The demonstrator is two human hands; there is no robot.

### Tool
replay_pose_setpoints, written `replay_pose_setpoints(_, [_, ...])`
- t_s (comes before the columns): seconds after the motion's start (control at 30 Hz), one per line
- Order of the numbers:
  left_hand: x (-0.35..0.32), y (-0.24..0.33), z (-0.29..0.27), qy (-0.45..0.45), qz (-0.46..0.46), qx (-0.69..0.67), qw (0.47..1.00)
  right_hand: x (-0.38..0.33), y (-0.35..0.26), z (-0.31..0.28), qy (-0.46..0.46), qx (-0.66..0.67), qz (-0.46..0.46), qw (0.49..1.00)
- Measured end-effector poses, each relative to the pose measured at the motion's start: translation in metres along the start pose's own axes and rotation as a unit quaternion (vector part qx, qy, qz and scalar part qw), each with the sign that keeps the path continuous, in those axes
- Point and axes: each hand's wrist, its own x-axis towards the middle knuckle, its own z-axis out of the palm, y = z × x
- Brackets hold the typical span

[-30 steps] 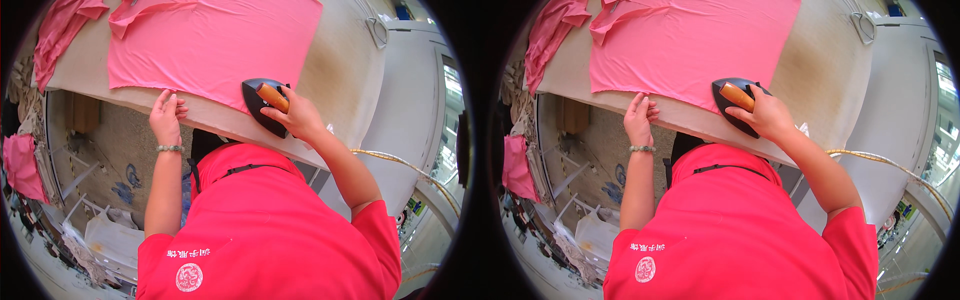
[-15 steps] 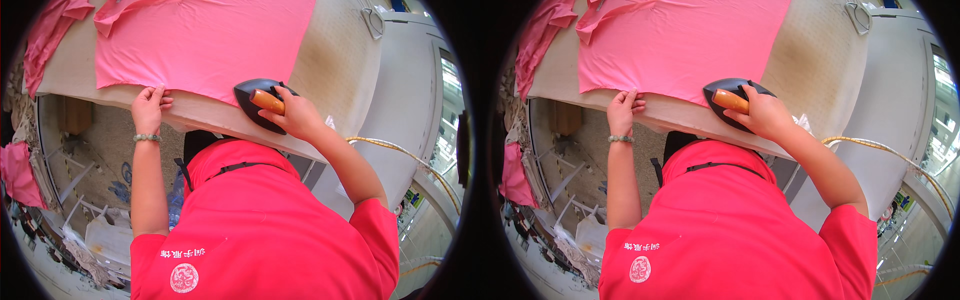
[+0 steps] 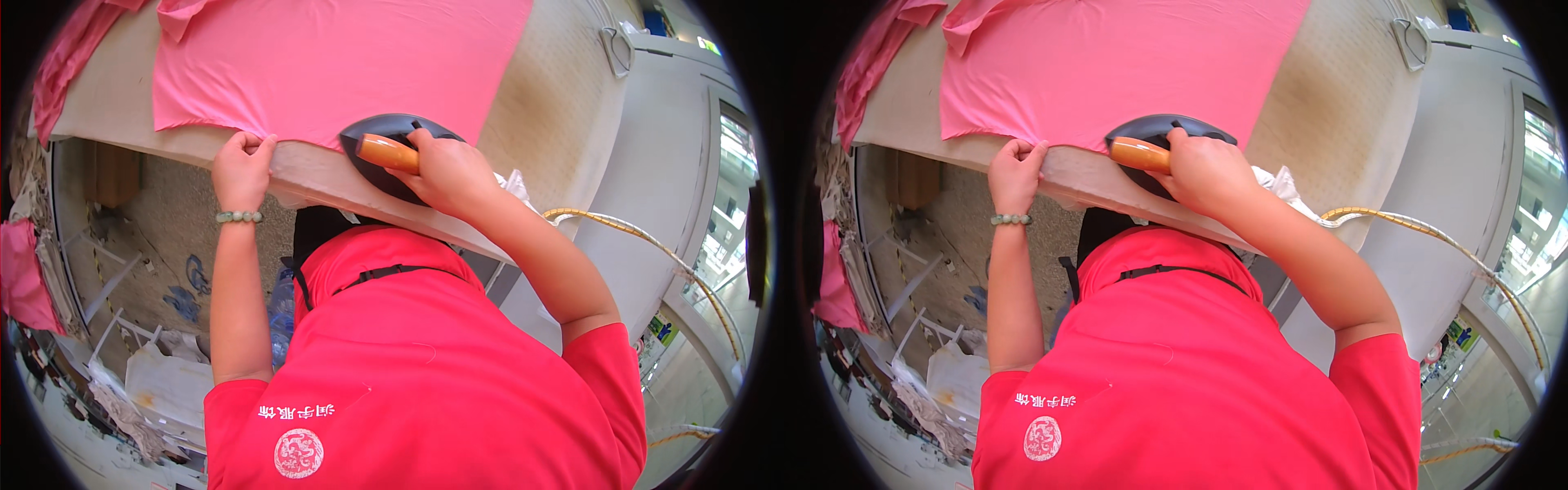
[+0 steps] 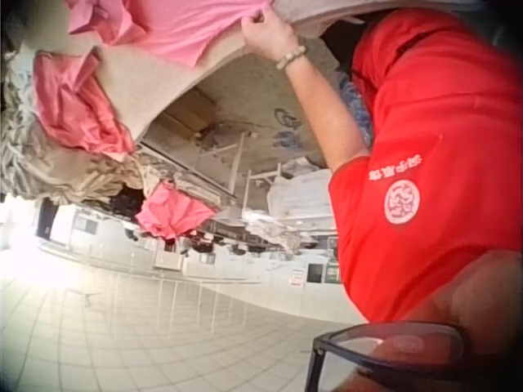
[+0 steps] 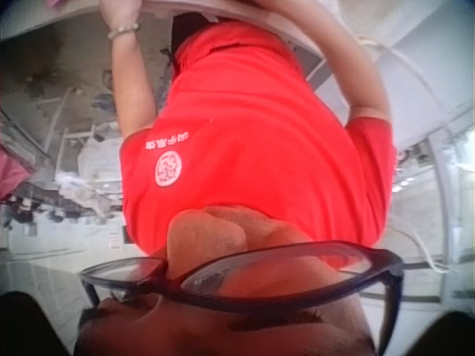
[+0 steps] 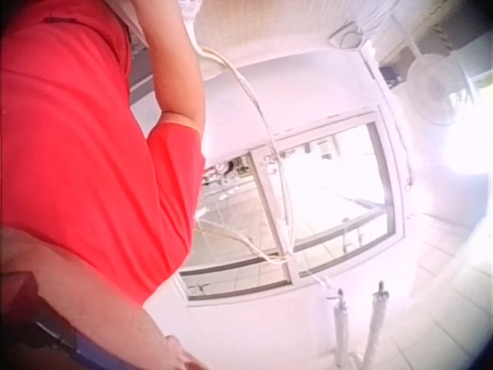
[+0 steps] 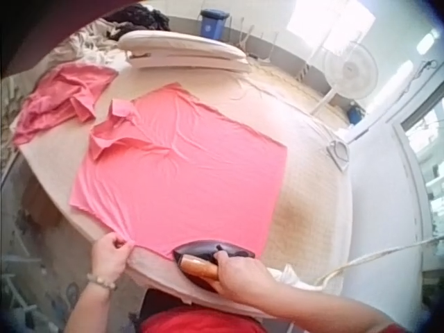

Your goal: Ironing pink polo shirts on a industrial workbench.

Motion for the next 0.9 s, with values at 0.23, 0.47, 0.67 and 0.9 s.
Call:
replay_pose_setpoints(0.23, [-0.022, -0.003, 0.004, 0.021, -0.003, 0.024, 0.999, 0.01, -0.04, -0.011, 0.006, -0.022, -0.058, 0.998])
replay_pose_setpoints(0.47, [-0.032, 0.01, -0.002, 0.021, 0.019, 0.069, 0.997, 0.032, -0.047, -0.039, 0.09, 0.013, -0.046, 0.995])
replay_pose_setpoints(0.67, [-0.021, 0.001, -0.001, 0.031, 0.015, 0.102, 0.994, 0.083, -0.065, -0.042, 0.113, 0.09, -0.023, 0.989])
replay_pose_setpoints(0.9, [-0.026, -0.011, -0.003, 0.035, -0.005, 0.042, 0.998, 0.076, -0.114, -0.019, 0.032, -0.032, -0.06, 0.997])
